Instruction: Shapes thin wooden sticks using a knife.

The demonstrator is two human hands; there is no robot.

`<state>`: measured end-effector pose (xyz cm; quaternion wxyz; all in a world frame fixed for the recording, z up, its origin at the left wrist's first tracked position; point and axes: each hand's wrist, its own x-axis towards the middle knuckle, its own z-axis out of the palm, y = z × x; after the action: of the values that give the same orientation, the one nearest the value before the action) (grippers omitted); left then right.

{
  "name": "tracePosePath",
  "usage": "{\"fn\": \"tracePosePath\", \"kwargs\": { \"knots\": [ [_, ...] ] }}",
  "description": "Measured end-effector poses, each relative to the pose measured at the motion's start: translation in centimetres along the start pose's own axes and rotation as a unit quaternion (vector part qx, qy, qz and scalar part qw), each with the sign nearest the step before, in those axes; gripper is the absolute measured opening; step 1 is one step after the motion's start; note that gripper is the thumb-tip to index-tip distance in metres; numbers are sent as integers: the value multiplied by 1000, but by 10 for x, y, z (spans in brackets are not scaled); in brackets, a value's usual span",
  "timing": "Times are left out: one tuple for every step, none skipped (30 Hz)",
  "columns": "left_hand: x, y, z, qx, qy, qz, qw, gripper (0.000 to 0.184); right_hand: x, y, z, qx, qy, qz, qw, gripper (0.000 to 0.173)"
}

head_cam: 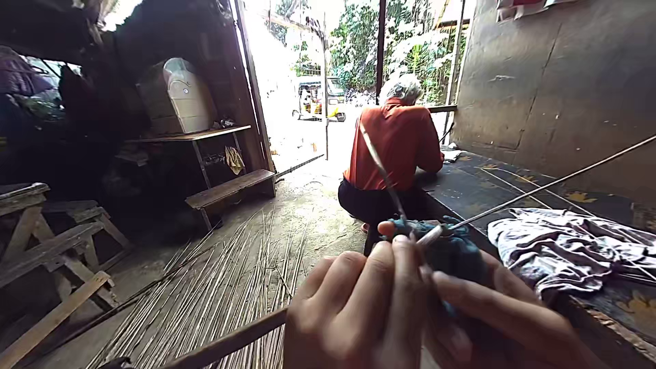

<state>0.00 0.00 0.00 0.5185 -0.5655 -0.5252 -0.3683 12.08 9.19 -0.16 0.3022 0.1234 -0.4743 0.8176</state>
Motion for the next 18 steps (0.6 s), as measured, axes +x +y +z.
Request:
{"fn": "tracePosePath", "kwargs": {
  "knots": [
    [0,-2,-2,-3,-22,-4,1000,17,1,3,1,-27,19,-17,999,24],
    [1,-4,-4,-9,-39,-8,999,15,3,6,1,-44,30,-30,998,24],
    [0,-6,-5,-19,-51,-11,998,14,4,8,1,-50,35,-33,998,23],
    [0,-8,-6,-31,-59,-14,998,13,5,9,1,-46,36,-30,998,21],
    [-1,-10,-5,-44,-61,-17,997,13,6,10,0,-36,31,-28,998,21],
    [-2,-11,-5,-58,-56,-22,996,14,7,10,-1,-25,21,-25,999,22],
    [-3,-10,-4,-70,-48,-33,996,14,9,11,-4,-14,4,-20,1000,24],
    [-3,-10,-4,-78,-41,-47,995,15,10,12,-5,-1,-9,-18,1000,24],
    [-4,-9,-2,-83,-32,-61,994,15,11,13,-7,9,-16,-15,1000,24],
    [-5,-9,-1,-80,-19,-74,994,16,12,14,-7,11,-18,-13,1000,22],
    [-5,-10,1,-72,-7,-82,994,17,11,15,-6,6,-11,-10,1000,18],
    [-5,-11,1,-66,-1,-88,994,17,10,16,-3,-9,5,-14,1000,13],
    [-4,-13,0,-63,-2,-91,994,18,9,17,-1,-25,18,-21,999,12],
    [-3,-14,-1,-62,-5,-94,994,18,8,18,1,-39,27,-28,998,12],
    [-2,-13,-1,-62,-5,-98,993,18,7,19,2,-53,33,-39,997,13],
    [-2,-11,1,-67,-3,-104,992,18,7,19,2,-72,44,-55,995,14],
    [-2,-10,4,-77,-1,-112,991,18,7,19,3,-101,58,-78,990,15],
    [-2,-8,6,-94,-1,-123,988,17,7,20,2,-141,72,-106,982,15]
  ]
}}
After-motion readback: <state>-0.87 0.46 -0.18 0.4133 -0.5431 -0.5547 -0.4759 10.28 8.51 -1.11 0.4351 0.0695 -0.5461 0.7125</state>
